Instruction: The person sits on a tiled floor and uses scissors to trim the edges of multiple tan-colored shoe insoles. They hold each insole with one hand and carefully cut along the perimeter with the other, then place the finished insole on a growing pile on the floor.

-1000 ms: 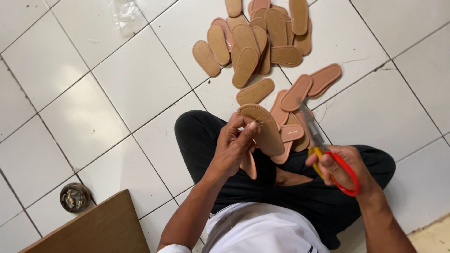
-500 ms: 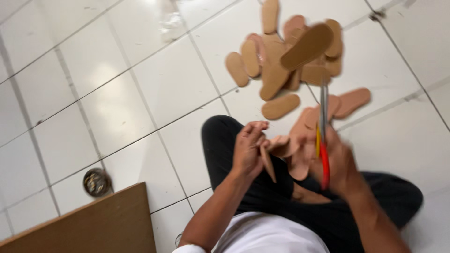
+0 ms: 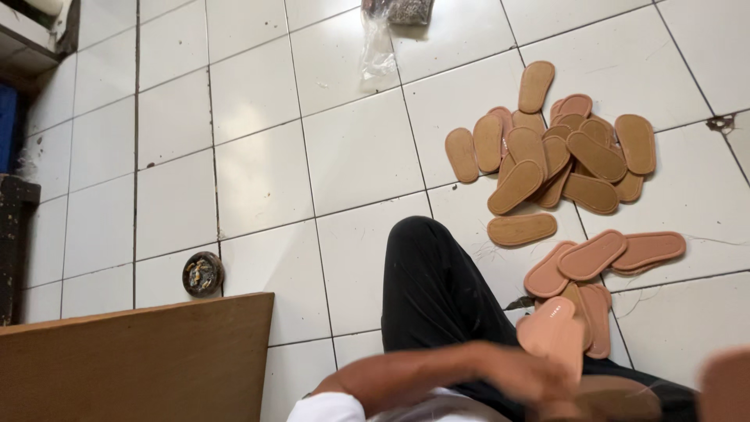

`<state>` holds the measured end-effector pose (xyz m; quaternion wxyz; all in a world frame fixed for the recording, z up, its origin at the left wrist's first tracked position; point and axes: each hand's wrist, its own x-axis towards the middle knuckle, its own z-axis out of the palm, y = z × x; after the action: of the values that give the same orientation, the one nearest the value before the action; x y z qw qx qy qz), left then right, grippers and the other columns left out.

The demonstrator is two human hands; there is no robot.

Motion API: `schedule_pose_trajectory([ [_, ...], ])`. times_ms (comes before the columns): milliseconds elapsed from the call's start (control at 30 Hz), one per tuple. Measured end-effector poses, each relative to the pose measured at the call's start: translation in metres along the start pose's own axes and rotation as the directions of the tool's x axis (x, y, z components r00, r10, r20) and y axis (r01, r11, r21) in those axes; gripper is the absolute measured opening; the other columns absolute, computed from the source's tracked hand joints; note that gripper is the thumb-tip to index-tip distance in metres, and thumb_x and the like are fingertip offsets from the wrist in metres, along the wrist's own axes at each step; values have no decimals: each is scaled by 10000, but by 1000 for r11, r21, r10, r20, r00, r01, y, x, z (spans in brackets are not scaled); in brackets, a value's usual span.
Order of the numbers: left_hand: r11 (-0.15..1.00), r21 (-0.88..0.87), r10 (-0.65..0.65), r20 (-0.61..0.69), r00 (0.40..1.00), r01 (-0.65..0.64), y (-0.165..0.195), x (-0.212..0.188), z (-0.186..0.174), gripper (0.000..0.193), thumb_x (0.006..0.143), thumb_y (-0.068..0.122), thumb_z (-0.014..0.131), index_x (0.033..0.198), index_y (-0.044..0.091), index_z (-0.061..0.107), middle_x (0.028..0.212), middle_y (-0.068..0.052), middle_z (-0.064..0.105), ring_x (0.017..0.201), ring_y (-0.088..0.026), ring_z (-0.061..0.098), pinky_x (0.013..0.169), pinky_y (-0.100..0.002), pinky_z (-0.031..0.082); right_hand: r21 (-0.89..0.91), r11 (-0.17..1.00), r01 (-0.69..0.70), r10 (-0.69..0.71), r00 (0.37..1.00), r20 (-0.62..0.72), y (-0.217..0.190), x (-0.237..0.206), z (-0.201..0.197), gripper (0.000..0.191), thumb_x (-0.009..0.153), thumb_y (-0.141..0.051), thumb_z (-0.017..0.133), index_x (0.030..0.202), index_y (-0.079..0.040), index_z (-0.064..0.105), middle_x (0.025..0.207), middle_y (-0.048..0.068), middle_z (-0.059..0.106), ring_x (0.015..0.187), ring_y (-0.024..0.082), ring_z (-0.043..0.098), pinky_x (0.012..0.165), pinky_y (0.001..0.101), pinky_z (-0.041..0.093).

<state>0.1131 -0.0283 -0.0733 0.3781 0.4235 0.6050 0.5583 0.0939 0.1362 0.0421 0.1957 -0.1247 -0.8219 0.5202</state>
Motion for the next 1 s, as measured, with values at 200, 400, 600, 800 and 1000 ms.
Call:
schedule_pose_trajectory([
  [200, 997, 61, -32, -254, 967, 49, 35, -35, -13, 469, 1001, 332, 614, 1288, -38, 588, 1197, -177, 644, 1074, -251, 649, 966, -376, 537, -153, 987, 50, -10, 967, 253, -45, 8, -20, 359, 786, -230, 883, 971, -8, 670, 668, 37, 588, 589, 112, 518, 549, 275, 462],
  [400, 592, -731, -231, -557, 798, -339, 65, -1, -57, 546, 1099, 466, 468, 1405, 17, 526, 1351, -139, 596, 1229, -227, 603, 1080, -377, 496, -306, 941, 147, -8, 910, 415, -38, 32, -51, 326, 821, -218, 880, 957, 7, 688, 648, 41, 573, 588, 104, 480, 537, 277, 439],
  [600, 696, -661, -229, -576, 785, -282, 46, 17, -64, 454, 1152, 368, 486, 1277, -52, 606, 1085, -169, 702, 984, -249, 716, 903, -414, 626, -238, 969, 73, 16, 935, 354, -33, 56, -48, 265, 878, -166, 840, 1037, 3, 713, 771, 27, 615, 706, 59, 506, 591, 258, 425],
  [800, 734, -600, -302, -709, 637, -319, 48, 16, -93, 446, 1124, 383, 491, 1229, -35, 600, 1034, -121, 694, 932, -211, 738, 857, -364, 647, -99, 986, -131, 164, 832, 530, -7, 29, -84, 673, 779, -484, 781, 1194, 42, 713, 761, 11, 598, 656, 91, 560, 593, 254, 515],
  [1000, 718, -625, -331, -694, 639, -306, 55, 24, -101, 454, 1100, 391, 496, 1252, -23, 603, 1006, -118, 705, 882, -195, 737, 806, -328, 650, 152, 609, -778, 91, 259, 962, 65, -4, -82, 1100, 804, -856, 471, 1130, 171, 693, 705, 98, 607, 631, 160, 581, 588, 287, 510],
])
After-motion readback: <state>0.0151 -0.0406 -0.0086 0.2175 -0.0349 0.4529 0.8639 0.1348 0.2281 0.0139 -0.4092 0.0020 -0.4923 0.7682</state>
